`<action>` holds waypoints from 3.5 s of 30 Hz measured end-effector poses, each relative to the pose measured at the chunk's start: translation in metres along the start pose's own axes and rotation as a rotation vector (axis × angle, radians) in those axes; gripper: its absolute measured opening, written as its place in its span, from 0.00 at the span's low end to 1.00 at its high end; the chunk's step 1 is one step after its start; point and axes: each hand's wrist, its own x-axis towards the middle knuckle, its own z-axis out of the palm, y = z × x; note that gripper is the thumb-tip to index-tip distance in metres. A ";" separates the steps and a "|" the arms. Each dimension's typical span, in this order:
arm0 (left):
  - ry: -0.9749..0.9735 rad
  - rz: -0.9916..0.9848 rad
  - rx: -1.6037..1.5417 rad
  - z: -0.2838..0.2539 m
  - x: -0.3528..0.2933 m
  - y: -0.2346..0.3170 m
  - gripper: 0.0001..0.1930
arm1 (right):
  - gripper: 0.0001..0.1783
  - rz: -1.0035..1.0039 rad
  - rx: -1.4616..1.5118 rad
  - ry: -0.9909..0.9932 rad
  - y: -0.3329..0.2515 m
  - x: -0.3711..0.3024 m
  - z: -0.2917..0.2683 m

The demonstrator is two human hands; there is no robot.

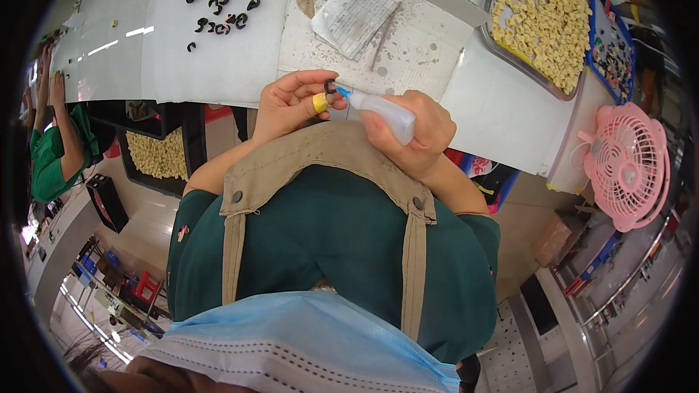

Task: The person applies glue to curved pieces using a squeeze bottle, attaches small pieces to them by hand, and places the assembled items on the table.

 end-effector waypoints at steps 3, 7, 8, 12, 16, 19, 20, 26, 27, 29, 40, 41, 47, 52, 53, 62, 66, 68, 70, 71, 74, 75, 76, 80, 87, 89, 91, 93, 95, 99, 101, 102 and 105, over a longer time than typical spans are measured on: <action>0.008 -0.007 0.004 0.001 -0.001 0.001 0.16 | 0.11 0.009 0.012 0.011 0.002 -0.002 -0.001; 0.008 0.001 0.002 0.001 -0.001 0.000 0.16 | 0.10 0.017 -0.002 0.022 0.000 -0.001 -0.002; 0.010 0.002 0.002 0.001 -0.001 -0.001 0.16 | 0.10 0.018 -0.001 0.023 -0.001 -0.001 -0.003; 0.012 0.040 0.009 0.002 0.000 -0.003 0.16 | 0.09 -0.001 0.042 0.013 -0.006 0.001 -0.006; 0.007 0.077 0.023 0.001 0.001 -0.004 0.16 | 0.09 -0.035 0.034 -0.032 -0.005 0.001 -0.007; 0.005 0.083 0.025 0.002 0.001 -0.004 0.16 | 0.09 -0.033 0.012 -0.038 -0.007 0.003 -0.006; 0.006 0.084 0.026 0.002 0.001 -0.004 0.16 | 0.09 -0.033 0.012 -0.039 -0.007 0.003 -0.006; 0.018 0.087 0.016 0.001 0.002 -0.004 0.16 | 0.09 0.012 0.014 -0.014 -0.005 0.001 -0.008; 0.019 0.088 0.014 0.001 0.002 -0.004 0.16 | 0.09 0.020 -0.007 -0.033 -0.005 0.001 -0.009; 0.010 0.101 0.006 0.000 0.002 -0.003 0.16 | 0.10 0.028 -0.030 -0.054 -0.003 0.001 -0.011; 0.016 0.089 0.013 -0.005 0.006 0.001 0.15 | 0.12 0.452 -0.302 0.059 0.055 0.031 -0.024; 0.027 0.089 0.019 -0.005 0.007 0.001 0.15 | 0.11 0.350 -0.342 0.071 0.056 0.035 -0.031; 0.012 0.080 0.033 -0.001 0.008 0.004 0.15 | 0.07 0.267 -0.813 0.171 0.079 0.077 -0.105; 0.023 0.087 0.030 0.003 0.008 0.001 0.15 | 0.09 0.422 -0.917 0.037 0.095 0.096 -0.117; 0.028 0.075 0.032 0.005 0.008 0.001 0.16 | 0.10 0.424 -0.955 0.007 0.098 0.099 -0.116; 0.047 -0.069 -0.011 0.008 0.008 0.011 0.16 | 0.11 0.002 -0.460 0.019 0.052 0.078 -0.071; 0.040 -0.109 -0.043 0.007 0.011 0.013 0.17 | 0.14 -0.074 -0.247 -0.202 0.012 0.054 -0.029; -0.014 -0.137 -0.076 0.005 0.013 0.013 0.17 | 0.16 -0.146 -0.188 -0.259 0.009 0.044 -0.015; -0.031 -0.133 -0.093 0.004 0.012 0.014 0.17 | 0.16 -0.189 -0.174 -0.268 0.009 0.042 -0.007; -0.051 -0.129 -0.108 0.004 0.011 0.014 0.17 | 0.15 -0.231 -0.160 -0.273 0.009 0.042 -0.004; -0.042 -0.123 -0.089 0.002 0.012 0.010 0.15 | 0.15 -0.300 -0.219 -0.284 0.010 0.047 0.003; -0.038 -0.121 -0.089 0.002 0.012 0.009 0.15 | 0.15 -0.302 -0.216 -0.286 0.011 0.047 0.005; -0.055 -0.127 -0.104 0.001 0.012 0.008 0.14 | 0.14 -0.315 -0.223 -0.294 0.012 0.047 0.007; -0.137 -0.103 -0.045 -0.001 0.013 0.010 0.13 | 0.15 -0.327 -0.238 -0.333 0.012 0.045 0.006; -0.288 -0.191 0.097 -0.005 0.024 0.015 0.13 | 0.15 -0.302 -0.135 -0.384 0.011 0.041 0.001; -0.368 -0.148 0.120 -0.004 0.026 0.015 0.11 | 0.14 -0.239 -0.101 -0.432 0.008 0.043 -0.003; -0.397 -0.150 0.135 -0.002 0.026 0.018 0.11 | 0.14 -0.204 -0.017 -0.453 0.007 0.045 -0.004; -0.424 -0.148 0.150 0.000 0.025 0.019 0.10 | 0.14 -0.172 0.067 -0.475 0.008 0.045 -0.006; -0.450 -0.135 0.134 0.004 0.024 0.017 0.10 | 0.13 -0.046 0.224 -0.565 0.009 0.044 -0.010; -0.418 -0.113 0.102 0.010 0.022 0.015 0.11 | 0.13 0.007 0.305 -0.570 0.010 0.043 -0.010; -0.427 -0.105 0.137 0.008 0.020 0.016 0.12 | 0.13 -0.055 0.253 -0.533 0.008 0.044 -0.009; -0.426 -0.107 0.136 0.009 0.019 0.017 0.12 | 0.13 -0.053 0.253 -0.533 0.007 0.044 -0.008; -0.420 -0.117 0.052 0.008 0.018 0.018 0.13 | 0.13 -0.061 0.234 -0.536 0.005 0.045 -0.005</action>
